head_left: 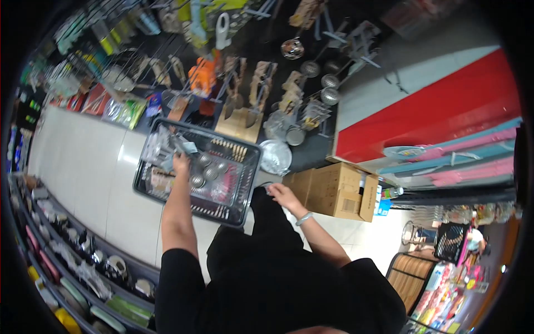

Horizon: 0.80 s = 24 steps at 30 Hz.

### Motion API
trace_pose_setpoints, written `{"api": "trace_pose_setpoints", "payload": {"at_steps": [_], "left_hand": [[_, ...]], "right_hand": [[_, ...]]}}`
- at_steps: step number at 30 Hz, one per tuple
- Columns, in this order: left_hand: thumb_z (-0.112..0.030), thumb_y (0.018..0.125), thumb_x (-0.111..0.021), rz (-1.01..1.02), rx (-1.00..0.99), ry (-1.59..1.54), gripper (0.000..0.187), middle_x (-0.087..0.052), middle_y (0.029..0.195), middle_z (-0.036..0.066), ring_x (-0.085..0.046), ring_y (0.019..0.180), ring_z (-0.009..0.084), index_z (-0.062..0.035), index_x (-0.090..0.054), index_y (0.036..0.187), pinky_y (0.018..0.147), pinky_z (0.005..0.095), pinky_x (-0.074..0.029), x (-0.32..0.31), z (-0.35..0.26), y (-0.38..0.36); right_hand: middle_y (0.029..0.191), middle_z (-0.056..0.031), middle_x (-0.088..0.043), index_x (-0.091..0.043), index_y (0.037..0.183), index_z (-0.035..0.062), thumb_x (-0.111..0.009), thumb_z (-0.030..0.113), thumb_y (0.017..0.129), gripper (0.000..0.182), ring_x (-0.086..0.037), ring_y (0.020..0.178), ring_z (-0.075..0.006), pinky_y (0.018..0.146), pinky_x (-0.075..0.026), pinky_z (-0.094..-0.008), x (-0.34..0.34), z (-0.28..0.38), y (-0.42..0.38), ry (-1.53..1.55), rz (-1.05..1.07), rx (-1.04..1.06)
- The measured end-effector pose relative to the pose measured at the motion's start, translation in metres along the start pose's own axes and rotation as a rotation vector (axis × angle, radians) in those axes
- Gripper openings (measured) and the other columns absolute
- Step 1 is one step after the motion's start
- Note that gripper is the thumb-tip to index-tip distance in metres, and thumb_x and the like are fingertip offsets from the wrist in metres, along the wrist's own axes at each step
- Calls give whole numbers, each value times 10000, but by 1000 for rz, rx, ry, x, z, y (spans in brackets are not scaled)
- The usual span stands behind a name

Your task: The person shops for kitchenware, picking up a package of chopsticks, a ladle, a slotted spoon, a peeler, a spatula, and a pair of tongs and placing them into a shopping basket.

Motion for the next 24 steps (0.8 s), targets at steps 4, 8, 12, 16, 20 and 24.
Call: {"api": "trace_pose_setpoints", "payload": {"at_steps": [4, 8, 12, 16, 20, 24], "left_hand": [[-79, 863, -543, 69, 25, -25, 343, -581, 895, 86, -566, 700, 146, 34, -469, 1179, 580, 262, -467, 6, 16, 21], [-53, 846, -547, -50, 14, -101, 408, -541, 946, 91, -554, 777, 156, 22, -433, 1230, 651, 254, -466, 16, -8, -27], [-30, 843, -537, 28, -35, -229, 371, -541, 935, 80, -557, 747, 154, 14, -446, 1200, 639, 252, -471, 18, 11, -59], [-46, 863, -535, 131, -25, -241, 238, -552, 982, 93, -585, 792, 167, 4, -486, 1091, 630, 268, -482, 5, -6, -137], [-66, 868, -549, 159, -12, -256, 215, -557, 943, 72, -572, 770, 152, -4, -512, 1070, 639, 259, -471, -1, 5, -177], [-62, 866, -549, 191, -8, -156, 186, -584, 880, 66, -579, 735, 142, -3, -538, 1042, 612, 258, -468, -1, 11, -204]], "right_hand": [[972, -58, -632, -568, 1077, 38, -500, 289, 935, 296, -601, 913, -146, 748, -489, -286, 9, 34, 8, 37, -8, 85], [920, -44, -614, -549, 1072, 38, -530, 252, 927, 260, -584, 888, -122, 735, -476, -268, 39, 112, 8, 161, -56, 275], [1016, -66, -580, -476, 1142, 48, -581, 194, 896, 305, -556, 950, -137, 806, -458, -272, 139, 201, 9, 271, -528, 600], [1298, -145, -408, -322, 1303, 42, -698, 201, 801, 647, -381, 1220, -227, 1010, -326, -354, 237, 266, 26, 303, -960, 769], [1439, -209, -221, -103, 1410, 39, -784, 166, 696, 995, -221, 1340, -298, 1076, -221, -372, 296, 310, 65, 370, -976, 788], [1450, -146, -206, -9, 1431, 22, -849, 144, 591, 1195, -205, 1334, -235, 1084, -165, -319, 305, 360, 66, 275, -789, 1003]]}}
Point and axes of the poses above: each hand's wrist, its own y-axis towards the middle knuckle, its own x-axis out of the back of the hand, z = x × y, the point moved 8 cm from there along y, towards the middle knuckle
